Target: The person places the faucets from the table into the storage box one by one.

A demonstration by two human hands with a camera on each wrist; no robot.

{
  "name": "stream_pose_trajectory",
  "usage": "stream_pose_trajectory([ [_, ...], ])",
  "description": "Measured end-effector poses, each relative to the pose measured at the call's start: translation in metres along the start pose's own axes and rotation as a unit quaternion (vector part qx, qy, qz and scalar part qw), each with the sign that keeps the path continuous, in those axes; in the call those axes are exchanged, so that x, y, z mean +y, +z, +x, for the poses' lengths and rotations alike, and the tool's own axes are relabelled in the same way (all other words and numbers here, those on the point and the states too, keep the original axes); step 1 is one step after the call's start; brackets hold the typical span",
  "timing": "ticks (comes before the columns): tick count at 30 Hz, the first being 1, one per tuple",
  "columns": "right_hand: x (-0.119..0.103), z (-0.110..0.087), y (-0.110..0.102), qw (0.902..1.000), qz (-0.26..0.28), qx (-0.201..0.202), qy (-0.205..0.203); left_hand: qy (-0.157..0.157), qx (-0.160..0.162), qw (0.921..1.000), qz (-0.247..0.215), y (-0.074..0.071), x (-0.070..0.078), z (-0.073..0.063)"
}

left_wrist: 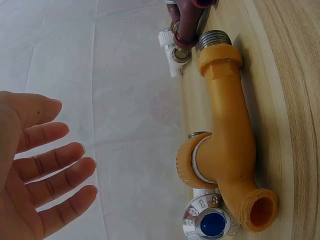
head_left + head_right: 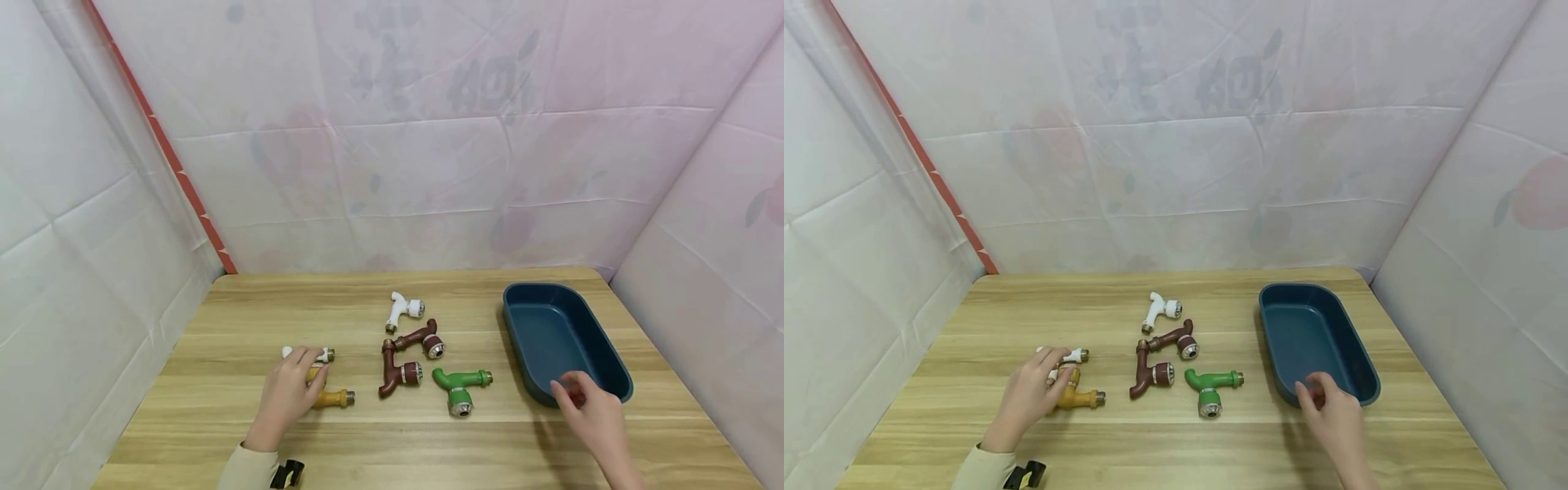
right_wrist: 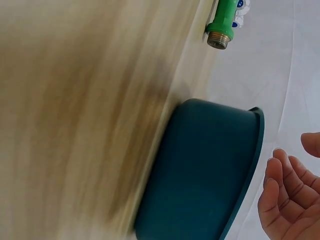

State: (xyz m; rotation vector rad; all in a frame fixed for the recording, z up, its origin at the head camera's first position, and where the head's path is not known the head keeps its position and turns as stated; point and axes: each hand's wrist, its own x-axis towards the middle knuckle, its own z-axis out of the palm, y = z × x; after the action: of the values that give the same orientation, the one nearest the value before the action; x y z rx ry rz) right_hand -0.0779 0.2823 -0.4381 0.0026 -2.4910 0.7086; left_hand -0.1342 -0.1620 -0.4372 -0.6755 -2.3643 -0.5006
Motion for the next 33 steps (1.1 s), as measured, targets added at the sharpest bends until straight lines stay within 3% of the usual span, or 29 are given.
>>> stream_pose_trajectory([
  [7, 0.007, -0.006, -0.006, 0.9971, 0.002, -0.01, 0.075, -0.005, -0.001, 1.0, 0.005, 0.0, 0.001, 0.0],
  [12, 0.013, -0.01, -0.01, 0.9899, 0.009, -0.012, 0.141, -0.01, 0.001, 0.9999, 0.009, 0.0, 0.002, -0.001],
  [24, 0.028, -0.013, -0.015, 0.9571, 0.038, -0.022, 0.286, -0.033, -0.007, 0.9994, 0.008, -0.002, 0.001, -0.001],
  [33, 0.066, -0.018, -0.01, 0.9389, 0.086, -0.034, 0.331, -0.036, -0.015, 0.9992, 0.01, -0.002, 0.002, -0.001],
])
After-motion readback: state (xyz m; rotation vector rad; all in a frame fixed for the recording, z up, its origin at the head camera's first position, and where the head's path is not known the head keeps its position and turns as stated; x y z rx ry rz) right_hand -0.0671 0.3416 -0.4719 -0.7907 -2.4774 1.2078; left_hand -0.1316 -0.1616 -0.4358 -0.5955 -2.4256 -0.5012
